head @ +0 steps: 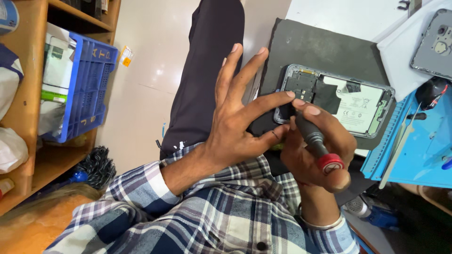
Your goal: The person uses a screwdriver to remove screws from the internal frame of a disassembled smartphone. They systematically unscrew multiple fasteners around the battery and motherboard area and place them on the workbench.
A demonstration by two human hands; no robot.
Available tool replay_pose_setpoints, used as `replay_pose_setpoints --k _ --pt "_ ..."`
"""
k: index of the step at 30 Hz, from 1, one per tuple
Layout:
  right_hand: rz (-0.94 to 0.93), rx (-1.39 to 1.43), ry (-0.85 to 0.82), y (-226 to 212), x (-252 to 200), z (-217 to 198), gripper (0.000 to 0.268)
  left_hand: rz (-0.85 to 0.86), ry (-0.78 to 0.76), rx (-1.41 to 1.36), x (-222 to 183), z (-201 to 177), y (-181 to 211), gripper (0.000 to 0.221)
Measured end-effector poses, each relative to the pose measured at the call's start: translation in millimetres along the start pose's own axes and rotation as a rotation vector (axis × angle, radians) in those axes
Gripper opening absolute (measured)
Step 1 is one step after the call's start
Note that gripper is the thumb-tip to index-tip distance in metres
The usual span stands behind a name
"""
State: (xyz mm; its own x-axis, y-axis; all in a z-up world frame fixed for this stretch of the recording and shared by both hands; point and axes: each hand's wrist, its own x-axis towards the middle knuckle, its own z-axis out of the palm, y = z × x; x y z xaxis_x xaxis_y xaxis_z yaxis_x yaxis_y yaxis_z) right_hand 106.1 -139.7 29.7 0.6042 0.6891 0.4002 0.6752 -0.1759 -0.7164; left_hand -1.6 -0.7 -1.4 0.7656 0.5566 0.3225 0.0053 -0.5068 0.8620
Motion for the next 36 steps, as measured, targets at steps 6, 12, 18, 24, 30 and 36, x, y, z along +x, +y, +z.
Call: replay_pose_setpoints --k 6,12,18,24,30,36 --pt "-0.037 -0.019 0.010 2.8 -4.7 1.0 0.023 0.019 0.033 -0.002 -2.7 2.0 -0.8 0.043" --pt "-0.111 -0.043 0.106 6.6 -4.9 1.7 0.034 -0.004 0.034 -0.028 -2.7 5.2 -1.6 0.056" --pt "-0.284 0.005 -0.013 -7.1 32.8 -37.5 0.049 -0.021 0.016 -0.033 -4.7 2.1 -1.1 0.060" --pt "-0.367 -0.377 -0.346 -44.3 84.5 -71.6 0.049 -0.013 0.028 -0.020 -3.6 5.4 -0.2 0.061" --pt "-0.207 -0.152 -0.472 -54.1 92.9 -61.0 0.055 -0.014 0.032 -0.024 -4.4 7.0 -0.8 0.064" --pt "-0.172 -0.075 -0.442 -50.6 83.1 -56.9 0.056 -0.014 0.030 -0.039 -4.5 6.3 -1.3 0.063"
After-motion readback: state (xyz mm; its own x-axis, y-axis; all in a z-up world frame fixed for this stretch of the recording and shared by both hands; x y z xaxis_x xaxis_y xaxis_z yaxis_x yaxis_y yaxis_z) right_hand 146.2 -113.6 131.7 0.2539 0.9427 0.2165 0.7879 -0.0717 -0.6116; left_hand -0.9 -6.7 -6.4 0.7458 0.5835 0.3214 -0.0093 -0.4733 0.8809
